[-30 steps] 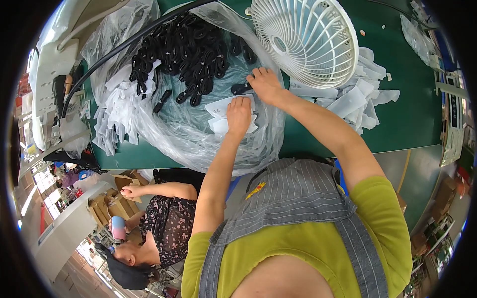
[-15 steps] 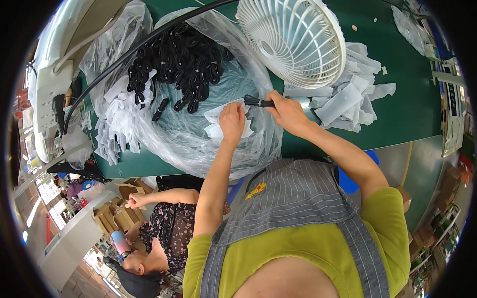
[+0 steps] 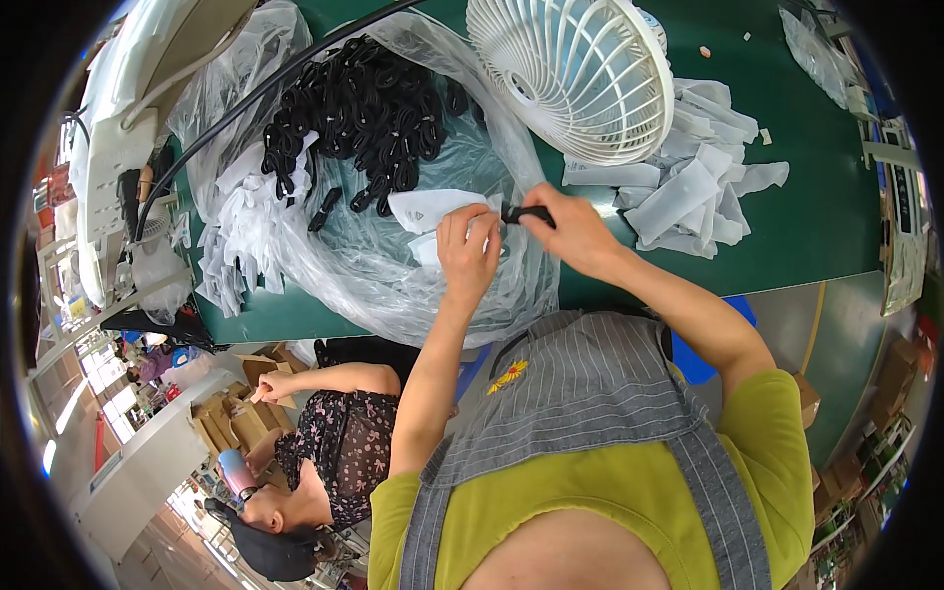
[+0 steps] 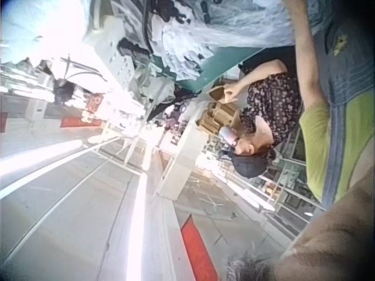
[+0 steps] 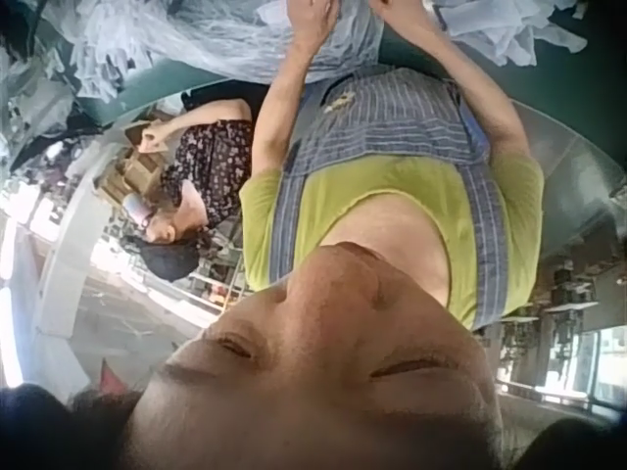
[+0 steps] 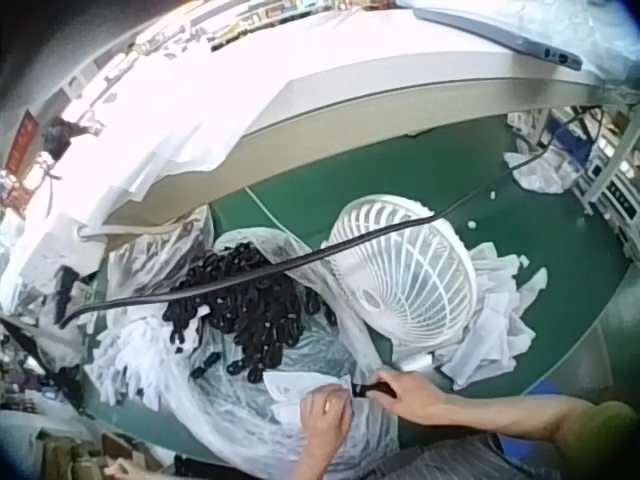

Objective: Wrap white adhesive labels around black cables at an assembly workbench.

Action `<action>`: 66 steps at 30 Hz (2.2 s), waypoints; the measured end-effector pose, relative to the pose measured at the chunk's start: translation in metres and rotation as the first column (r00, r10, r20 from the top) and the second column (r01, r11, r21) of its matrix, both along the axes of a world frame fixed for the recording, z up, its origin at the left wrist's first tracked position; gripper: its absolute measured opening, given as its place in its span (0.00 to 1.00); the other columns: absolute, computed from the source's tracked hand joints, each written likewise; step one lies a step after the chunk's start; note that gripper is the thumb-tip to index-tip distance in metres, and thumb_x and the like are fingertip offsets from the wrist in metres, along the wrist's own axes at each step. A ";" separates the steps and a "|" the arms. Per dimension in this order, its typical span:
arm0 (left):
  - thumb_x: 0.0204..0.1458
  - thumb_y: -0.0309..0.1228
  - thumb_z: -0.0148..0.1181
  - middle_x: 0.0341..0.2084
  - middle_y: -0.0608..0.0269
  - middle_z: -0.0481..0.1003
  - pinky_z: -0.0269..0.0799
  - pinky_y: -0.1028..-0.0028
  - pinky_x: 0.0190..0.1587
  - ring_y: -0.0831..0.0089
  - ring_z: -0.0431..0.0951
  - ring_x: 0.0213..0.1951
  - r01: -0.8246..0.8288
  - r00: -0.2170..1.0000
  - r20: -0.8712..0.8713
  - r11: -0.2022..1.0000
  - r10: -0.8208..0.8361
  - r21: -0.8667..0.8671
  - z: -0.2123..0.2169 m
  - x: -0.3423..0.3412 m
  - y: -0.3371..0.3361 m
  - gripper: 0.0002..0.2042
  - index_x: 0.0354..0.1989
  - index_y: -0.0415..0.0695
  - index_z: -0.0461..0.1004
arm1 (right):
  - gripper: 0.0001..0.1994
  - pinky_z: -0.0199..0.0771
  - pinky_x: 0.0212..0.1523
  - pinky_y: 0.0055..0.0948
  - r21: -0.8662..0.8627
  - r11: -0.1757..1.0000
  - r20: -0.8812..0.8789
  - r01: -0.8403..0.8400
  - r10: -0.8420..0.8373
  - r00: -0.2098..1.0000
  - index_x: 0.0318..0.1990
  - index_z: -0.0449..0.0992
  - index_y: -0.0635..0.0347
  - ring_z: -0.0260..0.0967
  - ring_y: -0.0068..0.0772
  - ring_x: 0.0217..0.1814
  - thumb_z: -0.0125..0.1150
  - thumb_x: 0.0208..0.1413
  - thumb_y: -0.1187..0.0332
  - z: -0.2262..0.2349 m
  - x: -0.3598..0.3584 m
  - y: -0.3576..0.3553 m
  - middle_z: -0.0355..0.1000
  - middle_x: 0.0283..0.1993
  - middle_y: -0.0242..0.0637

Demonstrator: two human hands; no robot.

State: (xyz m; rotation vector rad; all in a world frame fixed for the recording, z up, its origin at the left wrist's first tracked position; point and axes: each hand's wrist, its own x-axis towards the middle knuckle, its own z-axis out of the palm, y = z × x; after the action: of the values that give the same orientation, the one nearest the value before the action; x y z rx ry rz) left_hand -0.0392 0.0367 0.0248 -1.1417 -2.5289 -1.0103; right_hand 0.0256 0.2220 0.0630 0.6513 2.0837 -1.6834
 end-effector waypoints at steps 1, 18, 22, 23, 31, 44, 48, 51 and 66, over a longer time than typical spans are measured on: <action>0.43 0.20 0.64 0.37 0.61 0.74 0.67 0.65 0.40 0.61 0.73 0.39 -0.020 1.000 0.009 0.999 0.020 0.032 0.002 0.001 0.003 0.10 0.35 0.44 0.76 | 0.13 0.72 0.38 0.42 0.119 0.990 -0.245 -0.071 0.099 0.965 0.44 0.69 0.62 0.74 0.50 0.41 0.62 0.56 0.66 -0.002 0.004 -0.003 0.74 0.39 0.47; 0.46 0.17 0.61 0.43 0.56 0.71 0.69 0.66 0.43 0.61 0.72 0.44 -0.210 0.962 0.231 0.935 0.145 0.285 0.045 0.019 0.014 0.09 0.36 0.41 0.75 | 0.23 0.75 0.36 0.40 0.370 0.925 -0.561 -0.085 0.295 0.773 0.55 0.69 0.53 0.73 0.45 0.37 0.66 0.52 0.62 0.056 -0.001 -0.003 0.63 0.57 0.40; 0.43 0.17 0.63 0.42 0.57 0.72 0.68 0.65 0.43 0.61 0.71 0.43 -0.100 0.982 0.181 0.953 0.049 0.287 0.051 0.020 0.019 0.11 0.36 0.42 0.76 | 0.18 0.75 0.36 0.39 0.370 0.922 -0.500 -0.113 0.300 0.812 0.50 0.71 0.56 0.72 0.42 0.38 0.65 0.52 0.65 0.050 0.002 0.008 0.68 0.50 0.40; 0.44 0.19 0.63 0.43 0.56 0.72 0.68 0.64 0.46 0.59 0.71 0.45 -0.082 0.957 0.291 0.948 -0.012 0.308 0.052 0.017 0.017 0.11 0.37 0.42 0.76 | 0.15 0.74 0.36 0.38 0.379 0.912 -0.490 -0.154 0.339 0.803 0.47 0.72 0.58 0.72 0.42 0.38 0.64 0.53 0.66 0.039 0.006 0.013 0.69 0.47 0.40; 0.49 0.23 0.61 0.59 0.46 0.64 0.61 0.57 0.60 0.47 0.65 0.58 -0.303 0.951 0.010 0.933 0.310 -0.193 -0.050 -0.104 -0.066 0.29 0.62 0.40 0.62 | 0.06 0.68 0.32 0.22 0.216 0.909 -0.387 0.357 -0.255 0.886 0.40 0.72 0.61 0.69 0.19 0.31 0.59 0.60 0.69 0.007 0.064 0.087 0.70 0.28 0.30; 0.47 0.27 0.60 0.37 0.60 0.71 0.69 0.62 0.40 0.60 0.73 0.41 -0.480 0.877 -0.268 0.757 0.399 -0.443 -0.031 -0.111 -0.078 0.15 0.46 0.44 0.73 | 0.14 0.71 0.47 0.33 0.368 0.928 -0.559 -0.063 0.275 0.782 0.51 0.71 0.60 0.71 0.43 0.48 0.56 0.58 0.74 -0.003 0.012 0.011 0.71 0.47 0.43; 0.55 0.20 0.51 0.43 0.63 0.74 0.72 0.74 0.35 0.75 0.74 0.38 -0.428 0.555 0.829 0.878 0.067 0.215 0.030 -0.048 -0.043 0.15 0.51 0.40 0.72 | 0.16 0.72 0.49 0.33 0.311 0.950 -0.660 0.020 0.200 0.724 0.53 0.70 0.60 0.71 0.40 0.51 0.59 0.58 0.69 -0.017 -0.026 -0.027 0.71 0.49 0.44; 0.58 0.21 0.50 0.45 0.62 0.74 0.74 0.75 0.37 0.75 0.75 0.44 -0.559 0.362 0.912 0.737 -0.195 0.380 0.007 -0.022 -0.034 0.15 0.53 0.38 0.71 | 0.13 0.74 0.36 0.26 -0.367 0.879 -0.182 -0.304 0.253 0.950 0.50 0.71 0.62 0.74 0.24 0.35 0.55 0.62 0.66 -0.042 -0.040 -0.019 0.75 0.36 0.35; 0.51 0.24 0.59 0.28 0.61 0.73 0.67 0.69 0.33 0.67 0.73 0.30 -0.390 0.855 0.365 0.921 0.368 -0.014 -0.037 -0.053 -0.060 0.04 0.31 0.41 0.70 | 0.12 0.68 0.30 0.26 -0.081 0.997 -0.163 -0.006 -0.008 0.987 0.46 0.71 0.64 0.68 0.23 0.27 0.55 0.63 0.63 -0.044 0.006 0.003 0.72 0.29 0.33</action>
State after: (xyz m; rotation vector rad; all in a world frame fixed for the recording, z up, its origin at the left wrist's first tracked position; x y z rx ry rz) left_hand -0.0923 -0.0232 -0.0118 -0.4276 -2.8158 -1.2640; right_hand 0.0317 0.2255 0.0187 0.5046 2.1101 -1.8678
